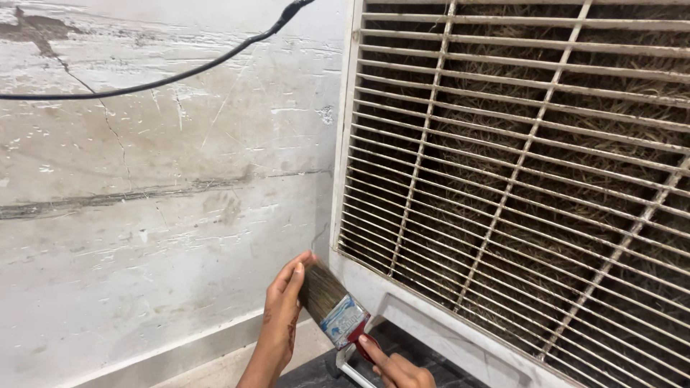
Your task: The person uses a wide brush to sweep dust off an air cooler, steadying the unit with the other hand. They brush the top panel, the front grille, the lower body and stand, and then the rear grille over the cooling pads, working around the whole unit.
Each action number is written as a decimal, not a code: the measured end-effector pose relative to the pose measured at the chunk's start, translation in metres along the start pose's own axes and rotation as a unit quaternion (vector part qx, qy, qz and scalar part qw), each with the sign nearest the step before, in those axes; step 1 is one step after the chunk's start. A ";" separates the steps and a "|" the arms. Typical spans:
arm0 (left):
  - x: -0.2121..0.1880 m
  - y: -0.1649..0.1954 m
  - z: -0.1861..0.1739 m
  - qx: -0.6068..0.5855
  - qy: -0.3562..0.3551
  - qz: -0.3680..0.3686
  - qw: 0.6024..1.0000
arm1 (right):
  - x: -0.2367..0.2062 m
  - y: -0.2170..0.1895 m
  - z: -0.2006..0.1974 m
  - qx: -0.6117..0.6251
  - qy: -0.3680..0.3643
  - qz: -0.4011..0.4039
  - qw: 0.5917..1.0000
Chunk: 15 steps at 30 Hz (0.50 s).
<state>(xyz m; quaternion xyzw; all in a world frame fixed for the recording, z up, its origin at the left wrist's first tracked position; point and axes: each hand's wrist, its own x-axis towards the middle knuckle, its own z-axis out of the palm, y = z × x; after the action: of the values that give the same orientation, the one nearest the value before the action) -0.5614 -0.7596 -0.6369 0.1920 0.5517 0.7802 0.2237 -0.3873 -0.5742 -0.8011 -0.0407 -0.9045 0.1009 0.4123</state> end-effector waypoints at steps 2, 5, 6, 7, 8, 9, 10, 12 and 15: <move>0.008 -0.008 -0.005 0.019 -0.013 0.012 1.000 | -0.005 -0.003 -0.002 0.007 0.006 -0.010 1.000; 0.014 -0.016 -0.009 0.045 -0.052 0.058 0.996 | -0.007 -0.015 -0.009 0.032 -0.018 -0.008 0.999; 0.014 -0.017 -0.008 0.060 -0.036 0.055 0.996 | -0.004 -0.021 -0.012 0.032 -0.001 -0.008 0.999; 0.013 -0.017 -0.007 0.075 -0.019 0.053 0.996 | 0.001 -0.028 -0.018 0.032 0.016 -0.007 0.999; 0.011 -0.015 -0.004 0.089 0.004 0.068 0.994 | 0.009 -0.035 -0.026 0.037 0.019 -0.009 0.999; 0.009 -0.013 -0.001 0.103 0.026 0.084 0.991 | 0.018 -0.042 -0.039 0.042 0.023 -0.012 0.999; 0.008 -0.009 0.000 0.118 0.046 0.100 0.987 | 0.031 -0.050 -0.053 0.047 0.028 -0.013 0.998; 0.004 0.000 -0.002 0.101 0.075 0.088 0.988 | 0.068 -0.063 -0.087 0.041 0.132 -0.030 0.990; 0.006 0.013 -0.008 0.090 0.101 0.091 0.987 | 0.134 -0.059 -0.168 -0.045 0.125 0.165 0.977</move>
<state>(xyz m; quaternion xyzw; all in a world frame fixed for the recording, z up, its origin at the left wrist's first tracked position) -0.5726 -0.7659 -0.6272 0.1811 0.6194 0.7601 0.0764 -0.3482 -0.5857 -0.5817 -0.2200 -0.8301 0.1211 0.4980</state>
